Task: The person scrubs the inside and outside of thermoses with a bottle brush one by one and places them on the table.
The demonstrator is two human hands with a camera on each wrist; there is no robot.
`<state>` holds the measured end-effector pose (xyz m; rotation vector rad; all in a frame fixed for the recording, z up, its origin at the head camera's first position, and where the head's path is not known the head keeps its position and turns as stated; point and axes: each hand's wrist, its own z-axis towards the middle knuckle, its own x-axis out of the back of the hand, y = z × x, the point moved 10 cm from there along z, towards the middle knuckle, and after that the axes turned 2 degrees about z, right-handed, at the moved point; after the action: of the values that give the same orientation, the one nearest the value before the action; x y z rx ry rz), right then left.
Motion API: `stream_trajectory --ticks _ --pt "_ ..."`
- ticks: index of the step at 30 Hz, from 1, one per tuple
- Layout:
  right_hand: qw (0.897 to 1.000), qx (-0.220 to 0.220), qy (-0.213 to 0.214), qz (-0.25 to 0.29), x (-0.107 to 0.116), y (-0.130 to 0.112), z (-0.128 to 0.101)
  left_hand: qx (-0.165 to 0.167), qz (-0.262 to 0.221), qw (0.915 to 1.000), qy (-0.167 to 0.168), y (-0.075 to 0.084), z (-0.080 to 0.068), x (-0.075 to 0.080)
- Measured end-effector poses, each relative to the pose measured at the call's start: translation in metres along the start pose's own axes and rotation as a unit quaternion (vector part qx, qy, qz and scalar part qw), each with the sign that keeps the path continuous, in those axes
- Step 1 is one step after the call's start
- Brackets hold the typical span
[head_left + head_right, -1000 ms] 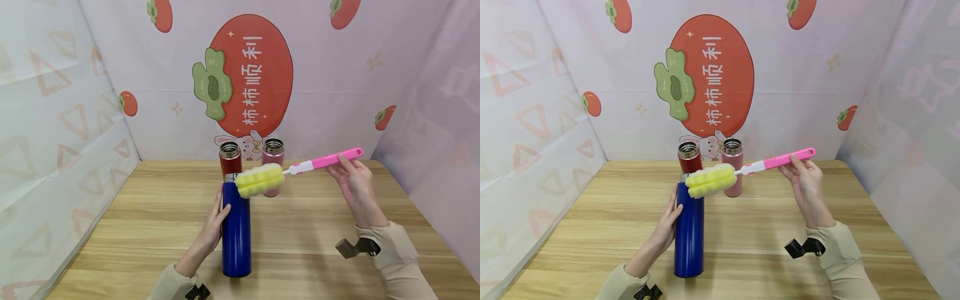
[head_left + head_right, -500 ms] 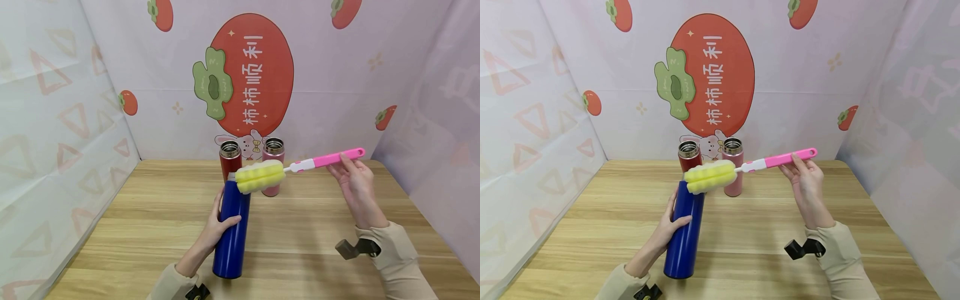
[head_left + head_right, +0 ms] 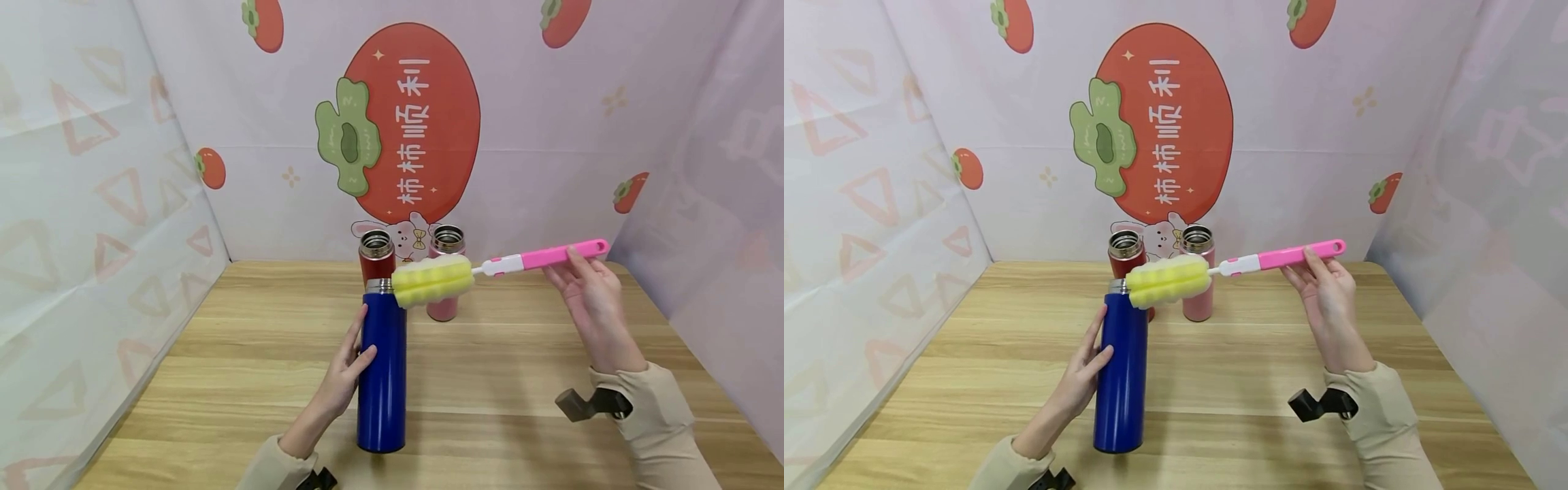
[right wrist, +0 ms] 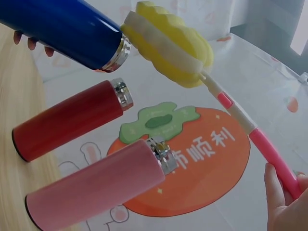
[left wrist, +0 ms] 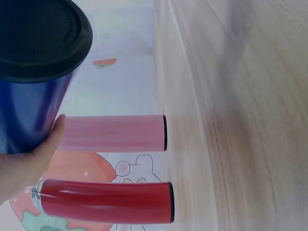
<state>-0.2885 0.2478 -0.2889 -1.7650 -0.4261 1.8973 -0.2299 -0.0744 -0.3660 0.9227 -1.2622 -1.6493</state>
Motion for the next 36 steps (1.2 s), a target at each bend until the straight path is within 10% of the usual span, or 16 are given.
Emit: stream_trajectory --ticks 10,36 --pt "1.000 -0.015 -0.020 -0.012 -0.004 0.004 0.001 -0.015 -0.040 0.9984 -0.036 0.003 0.001 -0.008" --pt "0.970 -0.112 -0.176 -0.126 -0.009 0.045 -0.024 -0.027 -0.055 0.9979 0.020 0.012 0.009 0.003"
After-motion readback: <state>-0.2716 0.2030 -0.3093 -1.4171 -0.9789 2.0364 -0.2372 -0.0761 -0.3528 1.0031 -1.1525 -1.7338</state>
